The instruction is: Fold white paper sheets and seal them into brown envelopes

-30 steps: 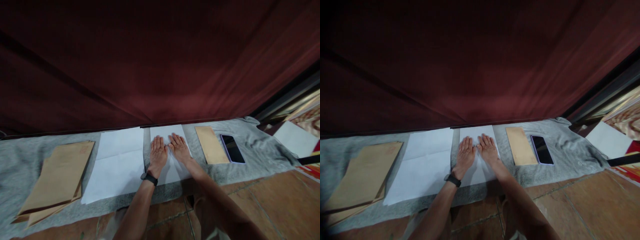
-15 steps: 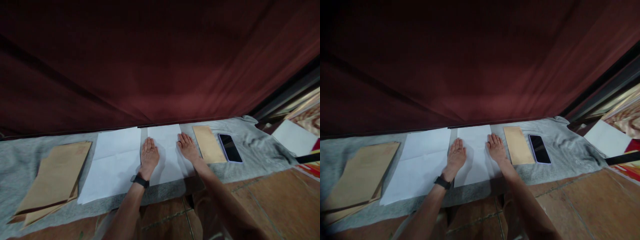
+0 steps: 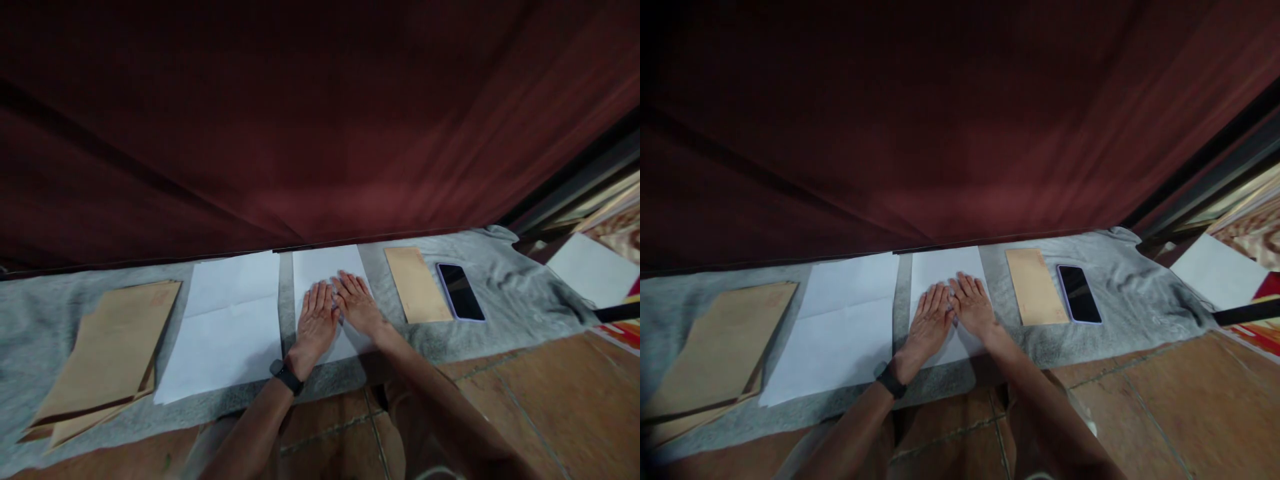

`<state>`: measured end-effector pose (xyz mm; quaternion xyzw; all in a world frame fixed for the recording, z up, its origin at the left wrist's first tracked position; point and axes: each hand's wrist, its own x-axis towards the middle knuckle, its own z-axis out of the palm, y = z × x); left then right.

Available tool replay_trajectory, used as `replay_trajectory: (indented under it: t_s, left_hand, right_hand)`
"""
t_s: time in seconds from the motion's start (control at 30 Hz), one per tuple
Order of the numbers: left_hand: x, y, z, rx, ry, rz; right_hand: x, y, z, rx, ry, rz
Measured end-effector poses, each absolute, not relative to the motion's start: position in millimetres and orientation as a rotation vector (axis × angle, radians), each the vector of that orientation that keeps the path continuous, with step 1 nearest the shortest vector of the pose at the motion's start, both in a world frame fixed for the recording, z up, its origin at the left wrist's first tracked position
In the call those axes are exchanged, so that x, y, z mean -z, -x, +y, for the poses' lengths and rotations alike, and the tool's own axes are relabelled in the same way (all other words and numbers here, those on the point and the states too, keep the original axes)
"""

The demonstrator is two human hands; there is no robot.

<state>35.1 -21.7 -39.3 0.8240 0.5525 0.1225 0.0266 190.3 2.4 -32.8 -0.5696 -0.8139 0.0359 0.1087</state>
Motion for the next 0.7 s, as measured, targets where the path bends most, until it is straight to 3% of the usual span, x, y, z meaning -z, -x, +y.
replay_trajectory:
  t_s: [0.57,0.7]
  left_hand:
    - [34.8,-13.8,-32.8,-0.402,-2.497,1.792]
    - [23.8,-17.3,-49.8,-0.443,-2.632,1.493]
  right_hand:
    - [42.5,-235.8,3.4,-0.013,1.811,-2.301]
    - [41.5,-242.2,10.4,-0.046,1.825,-2.214]
